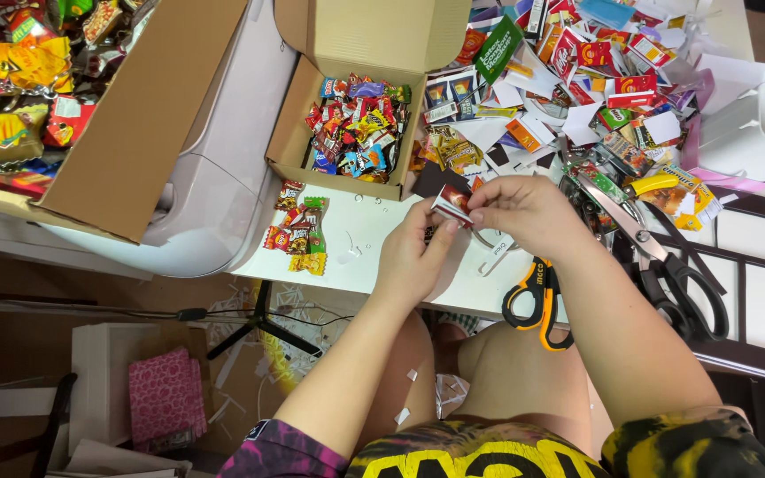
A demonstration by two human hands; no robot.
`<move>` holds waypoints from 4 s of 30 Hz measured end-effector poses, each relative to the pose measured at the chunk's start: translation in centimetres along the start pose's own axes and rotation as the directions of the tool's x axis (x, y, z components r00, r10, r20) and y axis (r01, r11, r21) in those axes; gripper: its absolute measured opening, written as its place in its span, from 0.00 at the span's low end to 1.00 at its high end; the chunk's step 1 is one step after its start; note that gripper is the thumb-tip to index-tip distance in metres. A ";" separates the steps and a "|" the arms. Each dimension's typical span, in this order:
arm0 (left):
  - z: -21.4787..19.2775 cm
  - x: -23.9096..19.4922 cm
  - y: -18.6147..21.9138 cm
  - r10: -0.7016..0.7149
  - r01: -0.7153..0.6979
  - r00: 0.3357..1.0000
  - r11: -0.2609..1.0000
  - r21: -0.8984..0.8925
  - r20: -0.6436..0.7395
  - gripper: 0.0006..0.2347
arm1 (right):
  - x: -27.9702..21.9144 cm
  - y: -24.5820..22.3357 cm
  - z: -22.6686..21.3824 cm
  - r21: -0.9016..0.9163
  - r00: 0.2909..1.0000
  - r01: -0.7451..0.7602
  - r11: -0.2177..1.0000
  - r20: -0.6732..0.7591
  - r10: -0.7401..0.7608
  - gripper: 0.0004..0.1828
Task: The person assembles small candy packages by folding printed wrappers around candies, securing them with clear tape, and trimming excess tape with scissors. They handle multiple candies and wrappers, repeatedly applying tape and cutting it to size.
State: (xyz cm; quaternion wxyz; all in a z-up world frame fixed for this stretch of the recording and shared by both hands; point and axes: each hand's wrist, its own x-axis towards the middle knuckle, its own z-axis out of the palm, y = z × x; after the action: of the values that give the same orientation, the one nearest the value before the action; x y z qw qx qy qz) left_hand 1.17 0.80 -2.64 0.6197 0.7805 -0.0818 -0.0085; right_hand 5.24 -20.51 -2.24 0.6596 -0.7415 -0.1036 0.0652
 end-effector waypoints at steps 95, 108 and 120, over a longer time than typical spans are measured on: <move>0.1 -0.3 -0.3 -0.016 0.009 0.998 0.994 -0.112 -0.064 0.07 | -1.1 -1.4 1.7 -0.358 0.932 0.351 0.865 0.042 -0.361 0.12; 0.3 -0.6 0.3 -0.046 0.044 0.999 0.976 -0.214 -0.003 0.09 | -1.0 0.4 1.2 -0.253 0.945 0.307 0.917 -0.033 -0.325 0.09; 0.0 -0.2 0.2 -0.004 0.000 1.000 0.976 -0.219 -0.020 0.08 | -1.0 -2.0 2.1 -0.396 0.895 0.430 0.811 0.073 -0.439 0.17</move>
State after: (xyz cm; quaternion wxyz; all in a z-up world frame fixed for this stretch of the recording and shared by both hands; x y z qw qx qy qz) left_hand 0.92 0.79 -2.50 0.7027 0.7076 -0.0734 -0.0103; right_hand 3.65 -18.47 -0.59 0.4914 -0.8182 -0.2743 -0.1178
